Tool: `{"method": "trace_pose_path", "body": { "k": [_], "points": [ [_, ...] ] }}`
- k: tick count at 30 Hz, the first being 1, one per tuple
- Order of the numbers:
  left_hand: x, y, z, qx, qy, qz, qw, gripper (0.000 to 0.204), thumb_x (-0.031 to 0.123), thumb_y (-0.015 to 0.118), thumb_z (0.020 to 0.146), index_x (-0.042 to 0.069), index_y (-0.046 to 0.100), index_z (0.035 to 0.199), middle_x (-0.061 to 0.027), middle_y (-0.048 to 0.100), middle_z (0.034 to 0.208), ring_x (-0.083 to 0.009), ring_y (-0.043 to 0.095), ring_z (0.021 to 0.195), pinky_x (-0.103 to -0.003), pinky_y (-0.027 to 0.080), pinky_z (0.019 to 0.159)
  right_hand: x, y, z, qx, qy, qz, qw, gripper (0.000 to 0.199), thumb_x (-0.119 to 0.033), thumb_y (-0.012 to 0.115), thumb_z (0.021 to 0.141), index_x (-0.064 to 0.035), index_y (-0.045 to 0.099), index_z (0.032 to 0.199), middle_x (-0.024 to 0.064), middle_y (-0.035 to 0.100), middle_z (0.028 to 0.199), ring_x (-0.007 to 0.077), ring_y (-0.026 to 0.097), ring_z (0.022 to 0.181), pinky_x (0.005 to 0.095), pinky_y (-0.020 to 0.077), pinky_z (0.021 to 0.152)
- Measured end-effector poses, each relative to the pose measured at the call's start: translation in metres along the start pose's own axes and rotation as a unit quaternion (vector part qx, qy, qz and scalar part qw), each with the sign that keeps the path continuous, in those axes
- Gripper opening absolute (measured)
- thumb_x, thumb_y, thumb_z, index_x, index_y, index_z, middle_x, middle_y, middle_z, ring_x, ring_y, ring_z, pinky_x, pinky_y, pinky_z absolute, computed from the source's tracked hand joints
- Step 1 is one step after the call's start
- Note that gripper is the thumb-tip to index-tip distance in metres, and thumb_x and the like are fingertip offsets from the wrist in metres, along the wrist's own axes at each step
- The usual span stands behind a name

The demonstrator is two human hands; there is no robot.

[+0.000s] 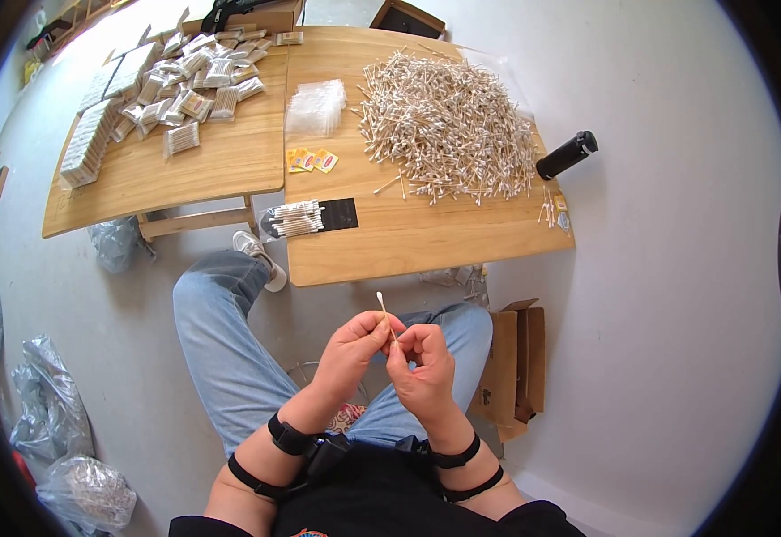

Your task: Counting and packaging cotton swabs into a small plastic bag.

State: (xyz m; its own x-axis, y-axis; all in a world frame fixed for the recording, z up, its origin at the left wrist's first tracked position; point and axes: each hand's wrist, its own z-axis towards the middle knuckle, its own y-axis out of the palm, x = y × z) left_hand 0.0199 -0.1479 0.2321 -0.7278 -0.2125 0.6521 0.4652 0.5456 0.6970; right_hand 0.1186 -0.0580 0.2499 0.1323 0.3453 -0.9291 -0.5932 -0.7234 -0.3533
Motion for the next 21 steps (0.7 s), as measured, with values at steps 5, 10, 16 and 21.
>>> {"method": "trace_pose_path", "body": {
  "k": [5,10,16,21],
  "points": [
    [-0.0026,0.0002,0.0002,-0.004,0.003,-0.012,1.000,0.019,0.017,0.051,0.103,0.002,0.063,0.103,0.0025,0.059,0.083,-0.0055,0.053,0.077,-0.021,0.044,0.073,-0.0018,-0.0007,0.0003,-0.001,0.000,0.006,1.000,0.019,0.005,0.063,0.089,-0.0019,0.051,0.101,0.0023,0.062,0.083,0.0049,0.062,0.072,0.0194,0.0505,0.062],
    [-0.0053,-0.0023,0.0010,0.004,0.002,-0.017,1.000,0.019,0.018,0.051,0.103,0.002,0.062,0.102,0.0021,0.059,0.084,-0.0059,0.053,0.076,-0.021,0.044,0.073,0.0008,0.0034,0.0005,0.020,0.015,0.021,0.999,0.017,0.000,0.065,0.087,-0.0037,0.053,0.098,0.0034,0.063,0.078,0.0079,0.062,0.066,0.0242,0.0504,0.059],
    [-0.0052,-0.0031,0.0021,0.001,0.002,-0.013,1.000,0.020,0.018,0.052,0.103,0.002,0.063,0.102,0.0018,0.059,0.084,-0.0062,0.053,0.076,-0.021,0.044,0.073,0.0023,0.0038,0.0007,0.019,0.019,0.018,0.999,0.017,0.000,0.066,0.087,-0.0039,0.053,0.098,0.0036,0.063,0.078,0.0084,0.062,0.066,0.0248,0.0507,0.060],
    [-0.0063,-0.0055,0.0032,-0.005,-0.003,-0.011,1.000,0.020,0.019,0.052,0.103,0.003,0.063,0.101,0.0021,0.059,0.083,-0.0059,0.053,0.076,-0.021,0.044,0.072,0.0034,0.0037,0.0003,0.012,0.027,0.031,0.999,0.016,0.001,0.065,0.088,-0.0033,0.053,0.098,0.0036,0.063,0.078,0.0073,0.062,0.068,0.0242,0.0510,0.060]
  ]
}}
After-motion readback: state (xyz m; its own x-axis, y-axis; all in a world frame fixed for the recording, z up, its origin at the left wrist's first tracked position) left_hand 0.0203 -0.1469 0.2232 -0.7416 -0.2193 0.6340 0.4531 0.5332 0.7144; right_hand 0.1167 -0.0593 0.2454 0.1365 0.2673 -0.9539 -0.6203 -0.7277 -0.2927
